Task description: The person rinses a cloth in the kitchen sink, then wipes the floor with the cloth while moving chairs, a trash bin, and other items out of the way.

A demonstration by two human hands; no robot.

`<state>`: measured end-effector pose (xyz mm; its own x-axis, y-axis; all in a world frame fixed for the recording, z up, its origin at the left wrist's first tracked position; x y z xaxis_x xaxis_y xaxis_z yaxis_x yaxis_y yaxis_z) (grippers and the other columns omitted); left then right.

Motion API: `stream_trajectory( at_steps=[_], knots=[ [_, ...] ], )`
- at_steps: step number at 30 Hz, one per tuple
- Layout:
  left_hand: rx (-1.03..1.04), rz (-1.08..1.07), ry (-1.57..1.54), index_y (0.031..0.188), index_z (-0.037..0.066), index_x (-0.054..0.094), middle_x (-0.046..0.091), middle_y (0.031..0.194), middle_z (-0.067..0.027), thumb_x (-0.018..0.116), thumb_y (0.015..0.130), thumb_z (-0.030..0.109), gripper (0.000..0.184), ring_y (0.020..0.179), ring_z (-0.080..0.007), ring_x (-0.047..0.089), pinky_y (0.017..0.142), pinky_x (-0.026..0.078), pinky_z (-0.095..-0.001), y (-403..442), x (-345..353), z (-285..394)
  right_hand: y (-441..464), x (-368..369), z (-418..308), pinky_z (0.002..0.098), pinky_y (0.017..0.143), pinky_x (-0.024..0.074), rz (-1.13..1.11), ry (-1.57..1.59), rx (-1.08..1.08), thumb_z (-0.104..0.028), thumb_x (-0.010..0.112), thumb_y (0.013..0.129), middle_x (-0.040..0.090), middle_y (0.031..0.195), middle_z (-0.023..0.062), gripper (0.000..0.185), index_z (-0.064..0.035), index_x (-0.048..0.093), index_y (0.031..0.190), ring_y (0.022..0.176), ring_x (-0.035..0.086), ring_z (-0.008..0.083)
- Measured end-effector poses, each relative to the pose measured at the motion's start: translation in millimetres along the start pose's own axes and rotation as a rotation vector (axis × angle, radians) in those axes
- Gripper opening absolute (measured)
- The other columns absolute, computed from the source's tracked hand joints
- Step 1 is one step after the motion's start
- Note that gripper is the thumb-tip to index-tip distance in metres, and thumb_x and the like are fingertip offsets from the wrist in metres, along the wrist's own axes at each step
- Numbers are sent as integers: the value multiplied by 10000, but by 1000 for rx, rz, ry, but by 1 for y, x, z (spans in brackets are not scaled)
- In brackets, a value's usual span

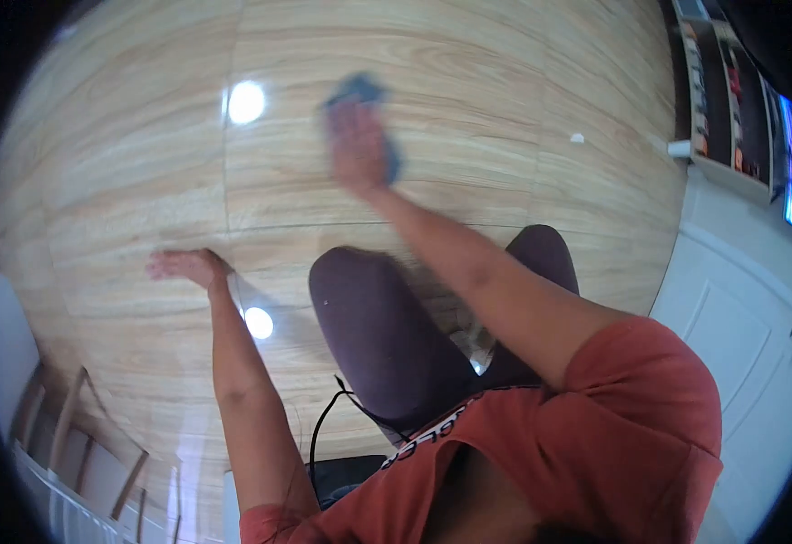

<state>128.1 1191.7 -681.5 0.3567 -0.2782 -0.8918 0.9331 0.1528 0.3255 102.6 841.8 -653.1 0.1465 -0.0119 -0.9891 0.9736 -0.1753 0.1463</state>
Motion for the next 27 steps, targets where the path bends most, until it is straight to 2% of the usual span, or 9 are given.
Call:
stream_trajectory(
  at_steps=[2,5,9,15,19,20,21,23,27],
  knots=[
    [-323,-323,605,1419,-45,43,25,1453,-329,558,799,213,847,1298,-573,74,1017,255,-607,8,2,14,-10,-15,-66,452,1107,174,-78,63,-348,-222,487,796,325,1415,175,581,-78,370,1347,1324,288,298],
    [-107,-381,630,1441,22,86,39,1449,-336,598,765,311,896,1277,-598,117,894,354,-663,1,2,124,-64,-7,-64,458,1135,68,-218,441,-687,-288,506,826,189,1508,28,577,-303,353,1382,1393,141,277],
    [299,-492,139,1454,141,184,58,1496,-234,541,752,213,791,1319,-554,39,885,203,-773,-67,29,310,-105,-27,88,442,1133,132,-264,523,-606,-257,494,841,283,1465,22,493,-290,432,1328,1364,216,257],
    [1003,-845,-229,1419,91,243,112,1484,-233,427,814,72,632,1356,-465,95,988,44,-731,-202,57,527,-180,-69,397,448,1040,301,62,354,121,-116,557,714,430,1329,146,560,-137,487,1269,1227,394,334],
    [1103,-651,133,1425,34,150,122,1414,-355,769,612,237,1042,1298,-569,90,978,43,-740,-238,109,550,-262,-41,578,449,1082,218,240,-141,775,-249,458,878,343,1402,176,550,-70,325,1380,1307,298,344],
    [1155,-469,191,1416,3,132,121,1379,-408,811,567,250,1115,1268,-613,102,983,51,-735,-242,110,555,-261,-44,611,473,1082,203,79,-162,1253,-334,426,899,329,1412,175,586,-49,289,1393,1318,286,333],
    [1071,-925,145,1393,-58,153,108,1351,-454,516,796,47,706,1215,-673,115,1005,71,-707,-234,96,566,-253,-34,638,490,1071,212,55,-266,1418,-393,417,900,349,1407,157,587,-94,310,1393,1311,300,332],
    [1095,-919,171,1392,-63,149,110,1343,-462,552,775,61,746,1215,-672,119,1003,88,-706,-236,96,570,-173,-20,656,486,1053,238,-314,-557,1119,-392,434,887,394,1375,147,563,-121,357,1374,1286,334,320],
    [1109,-924,237,1390,-72,149,113,1333,-470,610,728,72,820,1218,-671,113,1000,127,-702,-236,103,565,7,-6,532,465,1057,236,269,-127,627,-265,433,859,418,1360,134,502,-73,424,1322,1256,370,300]
  ],
)
Point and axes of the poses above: each hand's wrist, its own y-axis towards the middle knuckle, its own x-axis out of the palm, z = x × y, the point moved 7 cm from there along y, towards the middle knuckle
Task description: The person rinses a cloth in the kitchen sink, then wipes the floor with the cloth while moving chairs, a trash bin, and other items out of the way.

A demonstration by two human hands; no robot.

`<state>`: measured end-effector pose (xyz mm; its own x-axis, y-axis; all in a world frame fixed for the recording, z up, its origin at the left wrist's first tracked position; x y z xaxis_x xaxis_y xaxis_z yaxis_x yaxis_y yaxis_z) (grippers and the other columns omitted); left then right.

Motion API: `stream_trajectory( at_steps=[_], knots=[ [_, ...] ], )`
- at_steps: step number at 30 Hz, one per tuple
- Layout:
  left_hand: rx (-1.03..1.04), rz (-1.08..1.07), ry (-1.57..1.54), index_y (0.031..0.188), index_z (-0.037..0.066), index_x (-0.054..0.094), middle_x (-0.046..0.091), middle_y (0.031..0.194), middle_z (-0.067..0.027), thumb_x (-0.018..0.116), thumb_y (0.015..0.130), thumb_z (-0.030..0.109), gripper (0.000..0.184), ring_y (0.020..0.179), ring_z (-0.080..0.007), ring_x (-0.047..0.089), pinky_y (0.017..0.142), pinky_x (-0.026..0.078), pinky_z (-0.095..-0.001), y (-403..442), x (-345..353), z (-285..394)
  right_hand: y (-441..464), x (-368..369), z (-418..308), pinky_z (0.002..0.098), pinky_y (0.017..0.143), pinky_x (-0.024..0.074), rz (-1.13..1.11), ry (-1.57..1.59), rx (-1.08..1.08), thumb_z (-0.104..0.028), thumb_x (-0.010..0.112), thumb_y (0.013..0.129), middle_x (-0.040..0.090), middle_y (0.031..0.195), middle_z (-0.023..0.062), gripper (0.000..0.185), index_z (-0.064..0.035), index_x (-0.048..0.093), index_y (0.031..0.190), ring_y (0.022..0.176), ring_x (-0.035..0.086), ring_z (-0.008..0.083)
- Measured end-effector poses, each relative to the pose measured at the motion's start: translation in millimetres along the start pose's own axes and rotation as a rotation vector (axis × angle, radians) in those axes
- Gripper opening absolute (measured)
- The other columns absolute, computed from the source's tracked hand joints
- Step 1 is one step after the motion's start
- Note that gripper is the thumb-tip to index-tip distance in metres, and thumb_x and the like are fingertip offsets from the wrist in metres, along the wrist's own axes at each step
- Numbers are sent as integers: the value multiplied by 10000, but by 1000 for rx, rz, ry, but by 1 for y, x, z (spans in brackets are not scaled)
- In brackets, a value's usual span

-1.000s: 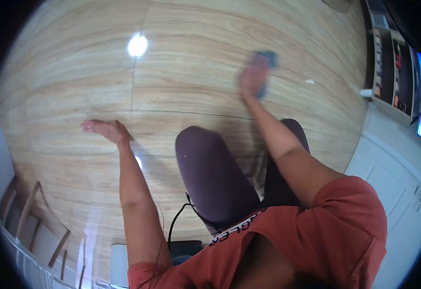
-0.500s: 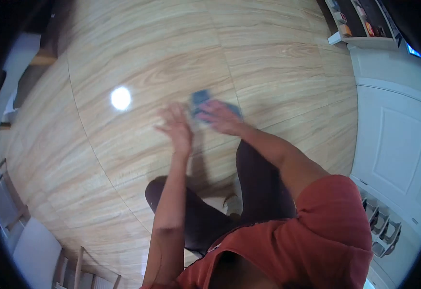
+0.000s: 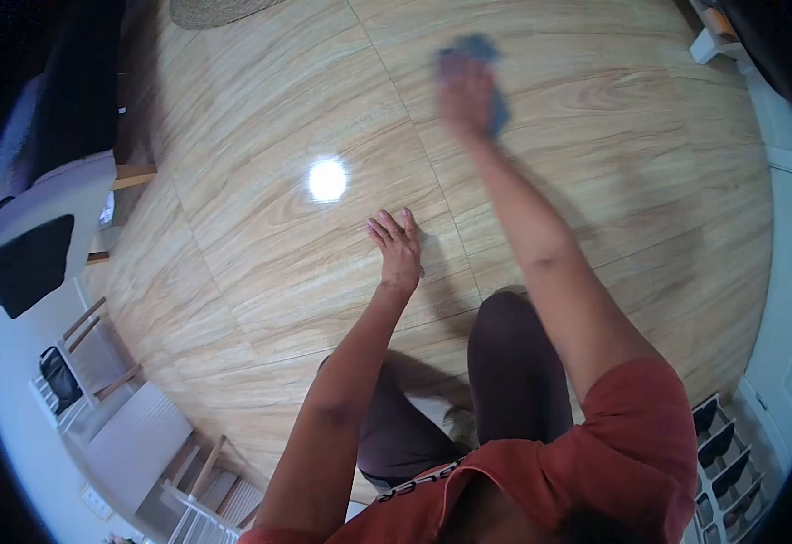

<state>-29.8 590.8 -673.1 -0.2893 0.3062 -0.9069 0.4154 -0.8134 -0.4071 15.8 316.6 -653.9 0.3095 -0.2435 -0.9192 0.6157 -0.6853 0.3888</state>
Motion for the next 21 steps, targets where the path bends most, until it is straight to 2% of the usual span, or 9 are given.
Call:
stream_trajectory(
  at_steps=[5,7,8,10,11,12,14,16,21],
  knots=[
    [36,-184,90,1390,-71,139,112,1343,-458,740,636,205,1003,1218,-654,144,1010,139,-691,-5,22,-7,-92,-5,-239,432,1105,205,-302,1017,-658,-222,476,859,403,1391,67,387,-167,513,1241,1327,300,279],
    [132,-195,130,1390,-69,132,112,1344,-456,789,590,271,1090,1218,-646,158,1013,142,-689,-1,33,-9,-122,-44,-232,400,1124,167,-467,745,-1061,-231,453,874,342,1441,54,410,-206,488,1282,1356,255,259],
    [141,-137,222,1393,-65,127,121,1338,-460,807,546,321,1153,1217,-639,168,1012,143,-691,-4,30,-10,-112,-39,-213,400,1124,167,-474,710,-1042,-231,453,874,342,1441,54,410,-206,488,1282,1356,255,259],
    [76,-63,210,1399,-60,112,129,1328,-470,827,512,362,1215,1219,-637,164,1012,143,-691,-3,14,-4,-84,-22,-161,378,1134,138,-452,633,-807,-277,416,906,300,1466,45,416,-221,456,1316,1371,221,254],
    [2,-61,112,1402,-58,101,128,1322,-476,829,521,354,1214,1222,-643,150,1013,141,-688,-4,2,-4,-62,-10,-111,386,1129,149,-298,732,-565,-293,366,939,328,1449,54,395,-220,452,1318,1355,249,260],
    [33,75,145,1404,-56,85,120,1321,-482,834,521,343,1224,1221,-652,134,1015,144,-683,-4,10,-7,-28,-4,-51,391,1116,178,-501,759,-146,-296,323,965,376,1412,64,377,-206,463,1303,1328,289,271],
    [84,224,146,1406,-54,70,112,1319,-487,839,521,331,1235,1220,-661,118,1017,147,-678,-3,20,-6,-2,-1,73,398,1073,248,-144,353,-182,-207,418,884,451,1337,99,352,-165,532,1214,1266,375,267],
    [49,170,127,1407,-53,53,97,1319,-492,848,522,307,1242,1214,-676,94,1022,145,-669,-3,12,-8,3,-49,191,417,960,360,-105,50,33,-140,490,814,507,1256,107,384,-143,537,1195,1167,454,275],
    [66,50,95,1408,-50,37,89,1317,-495,856,508,317,1270,1194,-687,133,1021,136,-671,-1,16,-7,-135,-68,377,481,1064,226,95,-206,585,-265,479,859,368,1372,154,502,-160,377,1340,1253,353,353]
  ],
)
Point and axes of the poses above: each hand's wrist, its own y-axis towards the middle knuckle, its own x-axis out of the palm, z = x × y, the point moved 7 cm from there along y, towards the middle knuckle
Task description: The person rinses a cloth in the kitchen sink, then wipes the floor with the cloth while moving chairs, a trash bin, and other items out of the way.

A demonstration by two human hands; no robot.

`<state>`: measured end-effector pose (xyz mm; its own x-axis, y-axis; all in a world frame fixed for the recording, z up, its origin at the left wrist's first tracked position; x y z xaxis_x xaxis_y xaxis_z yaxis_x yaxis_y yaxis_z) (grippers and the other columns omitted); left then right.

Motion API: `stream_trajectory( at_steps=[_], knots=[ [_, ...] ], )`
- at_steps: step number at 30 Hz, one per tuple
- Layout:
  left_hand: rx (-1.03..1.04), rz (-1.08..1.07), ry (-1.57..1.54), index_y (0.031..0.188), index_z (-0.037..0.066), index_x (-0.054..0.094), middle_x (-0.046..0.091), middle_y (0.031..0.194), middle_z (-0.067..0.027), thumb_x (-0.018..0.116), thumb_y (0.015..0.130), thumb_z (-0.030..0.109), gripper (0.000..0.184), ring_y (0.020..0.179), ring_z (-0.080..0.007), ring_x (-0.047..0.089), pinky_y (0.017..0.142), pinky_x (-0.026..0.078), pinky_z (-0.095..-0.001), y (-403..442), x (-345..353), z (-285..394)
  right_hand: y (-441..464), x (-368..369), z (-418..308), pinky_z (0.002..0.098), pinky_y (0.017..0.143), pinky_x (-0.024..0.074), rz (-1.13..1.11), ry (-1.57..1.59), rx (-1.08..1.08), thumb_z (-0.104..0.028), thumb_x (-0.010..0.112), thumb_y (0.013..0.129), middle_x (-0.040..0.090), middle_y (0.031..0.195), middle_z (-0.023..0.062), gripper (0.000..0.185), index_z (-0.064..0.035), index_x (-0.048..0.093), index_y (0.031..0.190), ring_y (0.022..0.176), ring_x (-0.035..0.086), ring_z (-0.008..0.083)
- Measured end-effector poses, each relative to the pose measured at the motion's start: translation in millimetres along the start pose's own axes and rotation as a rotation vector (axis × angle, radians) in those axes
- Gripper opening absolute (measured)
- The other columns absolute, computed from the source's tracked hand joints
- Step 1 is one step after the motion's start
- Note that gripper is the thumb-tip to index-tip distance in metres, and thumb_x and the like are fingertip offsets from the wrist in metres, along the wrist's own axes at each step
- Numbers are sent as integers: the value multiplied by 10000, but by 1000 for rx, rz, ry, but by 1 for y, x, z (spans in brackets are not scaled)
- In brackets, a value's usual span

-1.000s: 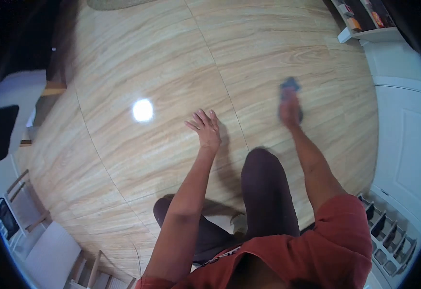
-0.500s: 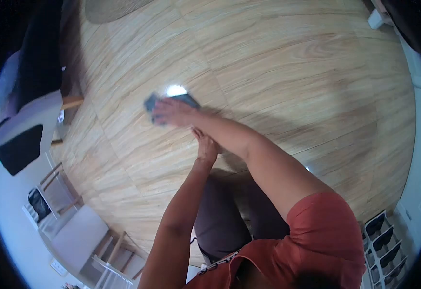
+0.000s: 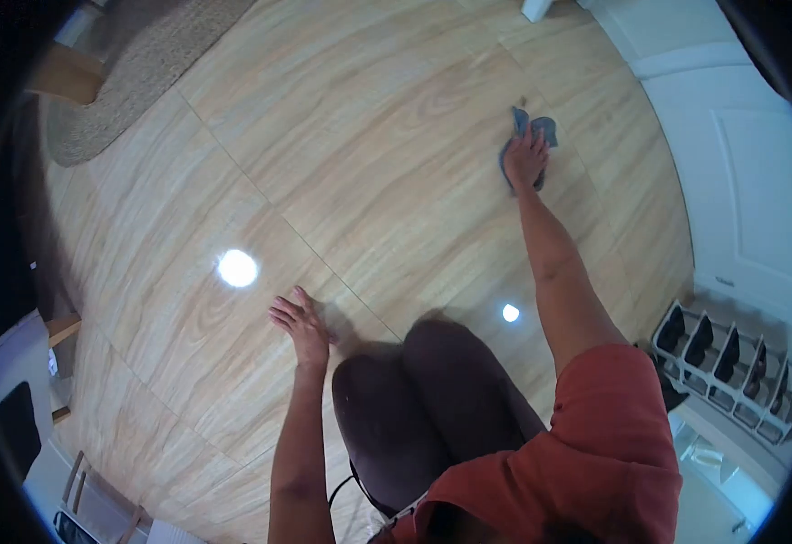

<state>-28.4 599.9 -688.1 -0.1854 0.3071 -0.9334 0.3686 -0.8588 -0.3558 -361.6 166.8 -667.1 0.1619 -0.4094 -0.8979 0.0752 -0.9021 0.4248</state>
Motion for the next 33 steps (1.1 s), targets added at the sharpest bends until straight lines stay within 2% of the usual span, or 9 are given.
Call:
stream_trajectory(
  at_steps=[2,7,9,11,19,26,29,31,33],
  knots=[
    [5,48,54,1405,-54,37,68,1321,-495,870,475,330,1306,1184,-691,149,1014,139,-678,2,-1,-3,-40,-13,-11,496,1061,220,-120,-78,97,-257,474,859,383,1361,153,495,-163,383,1337,1256,343,364],
    [7,256,182,1417,-13,59,95,1317,-493,836,571,265,1182,1192,-693,114,1008,140,-682,7,13,-6,-167,-87,-208,477,1066,224,-376,102,-562,-168,490,781,367,1386,136,546,-134,422,1322,1290,323,290],
    [-119,-262,14,1431,20,62,77,1350,-463,731,713,210,999,1217,-672,96,1009,126,-682,8,-8,-3,-250,-92,-266,481,1095,177,-484,289,-753,-202,486,811,343,1419,85,518,-164,422,1323,1319,286,292],
    [-53,5,-35,1434,30,78,66,1378,-431,708,733,198,958,1232,-655,101,1003,130,-689,6,37,-21,-305,-131,-303,472,1127,81,-692,321,-976,-313,498,830,241,1482,70,552,-152,410,1350,1383,161,295],
    [-311,-187,-199,1441,126,172,57,1490,-227,761,677,203,968,1312,-558,42,876,158,-798,83,-57,36,-233,-91,-255,469,1120,118,-730,721,-1384,-336,473,867,310,1447,80,454,-205,478,1302,1378,174,278],
    [-226,-245,-286,1444,284,27,-59,1460,-291,873,501,332,1268,1230,-654,-66,794,301,-786,245,-129,157,115,29,-76,477,1032,284,-306,338,-449,-104,490,787,435,1345,147,489,-107,477,1276,1251,384,328],
    [-302,-331,-287,1429,358,-2,-104,1439,-320,895,436,332,1338,1202,-674,-82,770,317,-785,257,-129,158,187,76,17,491,1067,225,49,43,-131,-275,532,847,292,1422,206,607,-133,306,1392,1289,316,362],
    [-318,-352,-289,1422,382,-1,-121,1429,-330,901,423,320,1347,1191,-681,-85,764,314,-790,256,-122,154,214,95,40,512,1084,168,64,-68,555,-362,440,922,284,1431,191,516,-111,344,1363,1321,261,359],
    [-232,-276,-246,1427,362,4,-113,1406,-371,907,398,303,1370,1206,-666,-73,742,311,-794,260,-121,157,244,141,-5,522,1079,171,-44,-86,365,-368,403,935,339,1400,181,469,-97,405,1318,1313,278,355]
  ],
)
Point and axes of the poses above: each hand's wrist, its own y-axis towards the middle knuckle, its own x-axis out of the palm, z = x × y, the point moved 7 cm from there along y, towards the middle knuckle
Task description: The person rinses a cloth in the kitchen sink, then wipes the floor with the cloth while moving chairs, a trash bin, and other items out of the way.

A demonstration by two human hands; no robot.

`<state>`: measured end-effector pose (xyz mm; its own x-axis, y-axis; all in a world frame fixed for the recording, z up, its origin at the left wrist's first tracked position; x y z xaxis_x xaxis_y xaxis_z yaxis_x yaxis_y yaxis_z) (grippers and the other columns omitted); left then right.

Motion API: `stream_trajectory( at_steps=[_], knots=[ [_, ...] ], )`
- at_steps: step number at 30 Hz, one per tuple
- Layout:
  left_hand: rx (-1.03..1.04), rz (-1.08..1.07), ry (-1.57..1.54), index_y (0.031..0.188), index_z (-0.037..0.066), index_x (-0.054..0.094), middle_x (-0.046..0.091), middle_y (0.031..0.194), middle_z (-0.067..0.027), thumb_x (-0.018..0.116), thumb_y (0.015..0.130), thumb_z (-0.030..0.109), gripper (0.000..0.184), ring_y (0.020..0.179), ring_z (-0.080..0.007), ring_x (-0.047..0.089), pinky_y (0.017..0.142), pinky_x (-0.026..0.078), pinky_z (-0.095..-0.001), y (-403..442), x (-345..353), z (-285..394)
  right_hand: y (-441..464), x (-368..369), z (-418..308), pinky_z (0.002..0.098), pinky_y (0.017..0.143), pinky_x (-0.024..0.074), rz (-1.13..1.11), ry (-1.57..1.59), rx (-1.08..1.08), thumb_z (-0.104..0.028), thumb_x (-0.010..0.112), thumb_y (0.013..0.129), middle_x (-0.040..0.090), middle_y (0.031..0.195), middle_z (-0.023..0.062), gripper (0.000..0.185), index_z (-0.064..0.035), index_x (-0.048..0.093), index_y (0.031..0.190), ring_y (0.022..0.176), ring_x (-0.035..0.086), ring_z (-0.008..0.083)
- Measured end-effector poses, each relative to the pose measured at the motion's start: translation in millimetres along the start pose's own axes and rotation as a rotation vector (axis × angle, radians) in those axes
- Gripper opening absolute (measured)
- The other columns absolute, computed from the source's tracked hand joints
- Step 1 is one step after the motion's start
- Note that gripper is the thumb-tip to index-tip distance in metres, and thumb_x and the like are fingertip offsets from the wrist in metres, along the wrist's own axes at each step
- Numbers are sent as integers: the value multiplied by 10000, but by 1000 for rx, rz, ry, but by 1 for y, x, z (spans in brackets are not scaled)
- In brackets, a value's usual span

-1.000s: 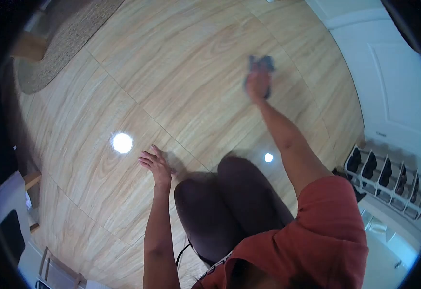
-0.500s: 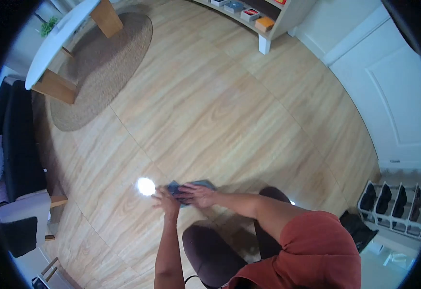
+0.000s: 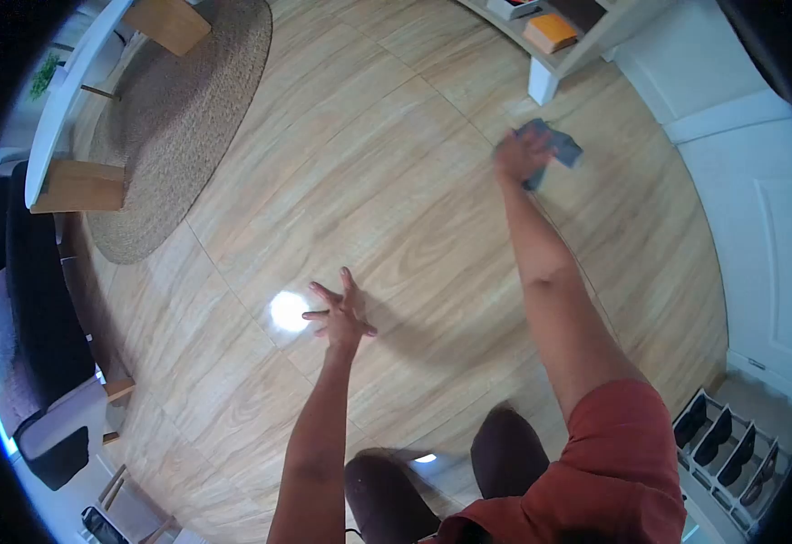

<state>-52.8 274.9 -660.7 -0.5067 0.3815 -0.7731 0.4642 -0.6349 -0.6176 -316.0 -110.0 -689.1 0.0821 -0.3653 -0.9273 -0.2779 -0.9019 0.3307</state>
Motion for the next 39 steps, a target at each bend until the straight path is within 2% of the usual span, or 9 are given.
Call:
stream_trajectory(
  at_steps=[6,11,13,15,18,22,26,31,39],
  knots=[
    [88,87,-1,1437,329,52,-115,1378,-415,913,344,265,1393,1263,-591,-121,805,235,-804,4,4,-5,-135,-50,-266,532,1032,241,-196,258,-981,-225,478,824,505,1245,135,379,-87,553,1169,1217,391,382],
    [266,257,5,1444,308,97,-154,1381,-405,904,373,234,1344,1274,-570,-157,826,198,-813,0,15,-13,-385,-95,-296,471,1123,114,-387,654,-1660,-234,463,854,388,1391,109,470,-108,442,1306,1360,212,345],
    [346,195,17,1454,201,127,-180,1391,-383,903,373,270,1333,1256,-614,-116,895,236,-760,9,25,-16,-392,-119,-279,451,1124,132,-862,891,-1949,-291,407,904,371,1419,43,412,-201,453,1304,1365,223,290],
    [-67,-84,-98,1452,271,96,-167,1384,-401,895,395,224,1327,1234,-636,-139,776,215,-824,-3,0,-3,-351,-99,-309,436,1126,128,-817,840,-1803,-316,372,925,362,1426,19,394,-234,457,1301,1368,218,275],
    [143,148,-107,1435,350,93,-163,1400,-369,898,392,230,1323,1133,-735,-96,629,315,-804,-1,3,-2,-199,-48,-350,403,1118,158,-919,728,-1156,-368,320,951,351,1432,71,433,-158,459,1303,1348,246,285],
    [61,75,-52,1429,364,69,-150,1391,-384,910,357,257,1367,1102,-761,-56,575,322,-801,2,1,-1,11,27,-320,452,993,332,-186,377,-1167,-243,383,913,549,1206,136,321,-106,546,1153,1160,469,313],
    [87,114,7,1427,368,47,-112,1390,-398,914,314,272,1414,1094,-765,-53,563,322,-801,-1,-7,2,107,38,-171,555,1085,117,-242,113,-479,-360,349,930,342,1392,202,525,-104,304,1386,1319,201,456],
    [140,139,18,1431,357,40,-115,1396,-390,911,325,271,1411,1116,-750,-50,575,342,-792,-3,-7,5,39,11,-88,598,1073,78,-176,51,-502,-312,438,895,245,1402,305,560,-54,301,1373,1322,143,501],
    [200,134,55,1456,248,14,-136,1412,-363,889,395,327,1378,1268,-603,-88,854,295,-765,-2,-4,1,-90,-91,77,543,1084,168,-567,200,-878,-217,483,876,272,1441,150,480,-155,388,1342,1337,194,420]
  ],
)
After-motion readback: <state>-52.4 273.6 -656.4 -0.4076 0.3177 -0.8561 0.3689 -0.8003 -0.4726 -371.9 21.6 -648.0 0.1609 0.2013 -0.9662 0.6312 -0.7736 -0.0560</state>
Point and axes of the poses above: each hand's wrist, its own y-axis towards the middle knuckle, its own x-axis out of the palm, z = x × y, the point moved 7 cm from there along y, towards the middle knuckle
